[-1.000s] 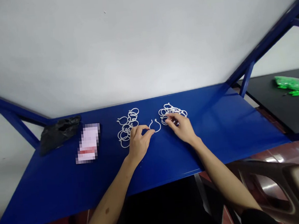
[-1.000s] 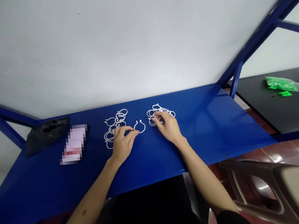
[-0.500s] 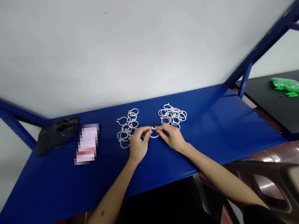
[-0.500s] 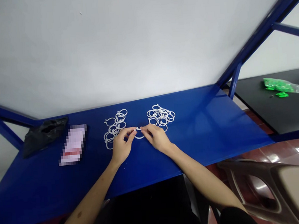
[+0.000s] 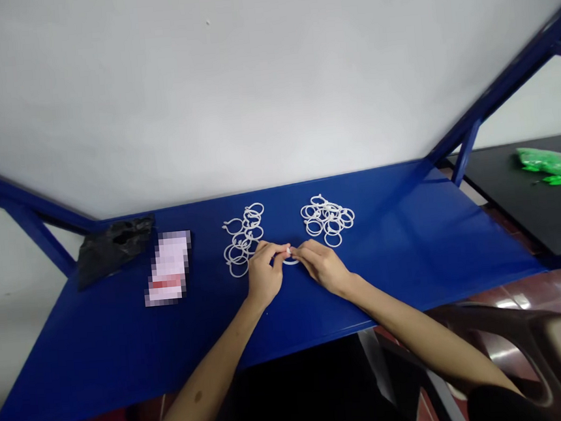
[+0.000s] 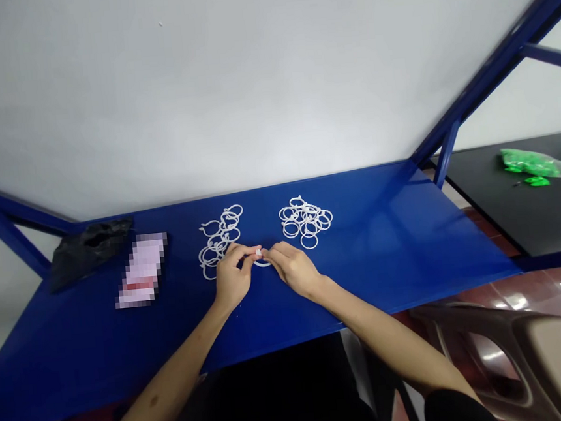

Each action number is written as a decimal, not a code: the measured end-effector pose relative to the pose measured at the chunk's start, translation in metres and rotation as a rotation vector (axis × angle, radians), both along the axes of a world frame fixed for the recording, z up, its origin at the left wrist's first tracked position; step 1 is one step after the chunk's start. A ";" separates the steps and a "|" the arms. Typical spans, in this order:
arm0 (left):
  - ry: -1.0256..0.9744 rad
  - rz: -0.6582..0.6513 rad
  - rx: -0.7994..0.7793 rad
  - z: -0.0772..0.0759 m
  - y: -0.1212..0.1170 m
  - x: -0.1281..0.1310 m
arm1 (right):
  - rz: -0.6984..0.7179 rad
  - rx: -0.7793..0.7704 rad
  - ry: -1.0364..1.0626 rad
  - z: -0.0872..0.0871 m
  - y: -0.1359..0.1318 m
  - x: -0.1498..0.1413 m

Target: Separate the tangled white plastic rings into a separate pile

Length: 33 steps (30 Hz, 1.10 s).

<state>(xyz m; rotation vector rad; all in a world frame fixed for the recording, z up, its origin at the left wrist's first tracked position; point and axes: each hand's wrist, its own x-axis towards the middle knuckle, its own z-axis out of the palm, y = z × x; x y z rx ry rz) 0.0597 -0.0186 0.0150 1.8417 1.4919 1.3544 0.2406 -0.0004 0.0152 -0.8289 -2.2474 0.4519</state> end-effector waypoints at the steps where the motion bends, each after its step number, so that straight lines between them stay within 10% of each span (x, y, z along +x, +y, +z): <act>1: 0.008 -0.012 0.010 -0.001 0.000 0.000 | 0.005 0.008 -0.018 -0.001 0.000 0.001; 9: 0.253 -0.062 0.088 -0.005 0.009 -0.005 | -0.170 0.042 -0.089 0.001 0.011 0.000; 18: 0.519 0.310 0.083 -0.008 0.022 -0.042 | -0.607 0.028 -0.159 0.018 0.043 0.027; 33: 0.633 0.387 0.002 -0.003 0.028 -0.050 | -0.691 0.137 -0.193 0.012 0.057 0.030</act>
